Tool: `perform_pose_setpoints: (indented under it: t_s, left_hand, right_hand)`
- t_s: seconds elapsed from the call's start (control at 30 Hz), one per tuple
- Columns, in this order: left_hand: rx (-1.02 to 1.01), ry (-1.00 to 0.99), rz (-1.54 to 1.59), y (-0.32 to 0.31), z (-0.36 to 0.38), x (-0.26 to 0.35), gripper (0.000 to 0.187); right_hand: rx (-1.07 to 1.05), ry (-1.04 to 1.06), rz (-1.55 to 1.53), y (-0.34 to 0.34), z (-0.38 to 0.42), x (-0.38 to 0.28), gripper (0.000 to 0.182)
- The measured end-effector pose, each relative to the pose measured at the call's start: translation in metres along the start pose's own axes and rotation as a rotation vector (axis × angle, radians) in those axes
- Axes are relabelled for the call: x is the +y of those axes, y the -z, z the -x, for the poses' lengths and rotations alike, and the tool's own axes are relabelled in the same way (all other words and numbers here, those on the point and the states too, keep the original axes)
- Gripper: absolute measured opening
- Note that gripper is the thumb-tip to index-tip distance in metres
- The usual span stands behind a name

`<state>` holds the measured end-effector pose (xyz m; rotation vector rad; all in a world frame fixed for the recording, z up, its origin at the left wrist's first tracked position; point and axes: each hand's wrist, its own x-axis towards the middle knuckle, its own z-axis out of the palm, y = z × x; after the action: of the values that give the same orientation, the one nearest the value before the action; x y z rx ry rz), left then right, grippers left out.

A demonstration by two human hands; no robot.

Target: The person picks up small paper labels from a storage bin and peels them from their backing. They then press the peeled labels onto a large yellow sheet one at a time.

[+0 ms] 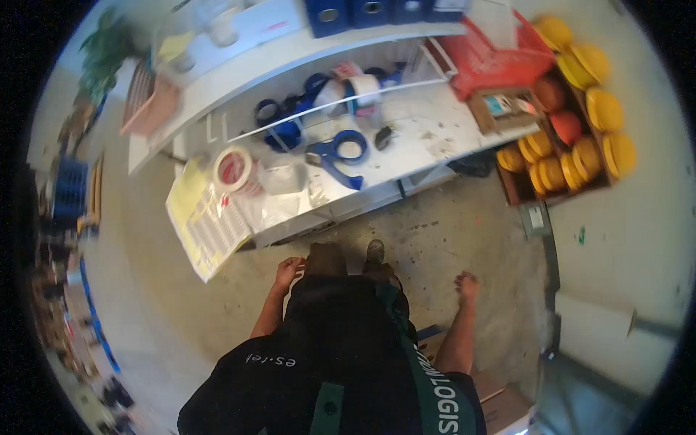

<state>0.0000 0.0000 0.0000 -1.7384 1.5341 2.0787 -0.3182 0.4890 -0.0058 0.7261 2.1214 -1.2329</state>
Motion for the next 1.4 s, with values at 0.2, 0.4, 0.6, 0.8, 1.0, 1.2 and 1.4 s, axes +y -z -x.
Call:
perform_pose_setpoints:
  t_s: [0.2,0.4,0.6,0.8,1.0,1.2,1.4]
  left_hand:
    - [0.224,0.047,-0.028,0.019,0.002,-0.072,0.035]
    - [0.583,0.066,0.209,0.038,0.065,-0.071,0.031]
    - [1.166,-0.256,0.218,0.102,0.067,-0.060,0.029]
    - [1.478,-0.557,0.179,0.160,0.083,0.074,0.024]
    - [1.283,-0.887,0.253,0.166,0.068,0.196,0.022]
    - [1.111,-1.203,0.102,0.138,0.055,0.285,0.012]
    - [0.873,-1.579,-0.169,0.103,0.073,0.387,0.016]
  right_hand:
    - [0.009,0.377,-0.105,-0.027,-0.042,-0.170,0.036]
    - [-0.261,0.541,0.133,-0.147,-0.014,-0.212,0.030]
    - [-0.642,0.539,0.381,-0.206,0.017,-0.183,0.027]
    - [-0.536,0.571,0.634,-0.200,0.027,-0.195,0.028]
    - [-0.191,0.752,0.515,-0.185,0.052,-0.240,0.034]
    - [-0.072,0.860,0.442,-0.171,0.103,-0.239,0.037]
    - [0.020,0.743,0.425,-0.170,0.105,-0.176,0.033]
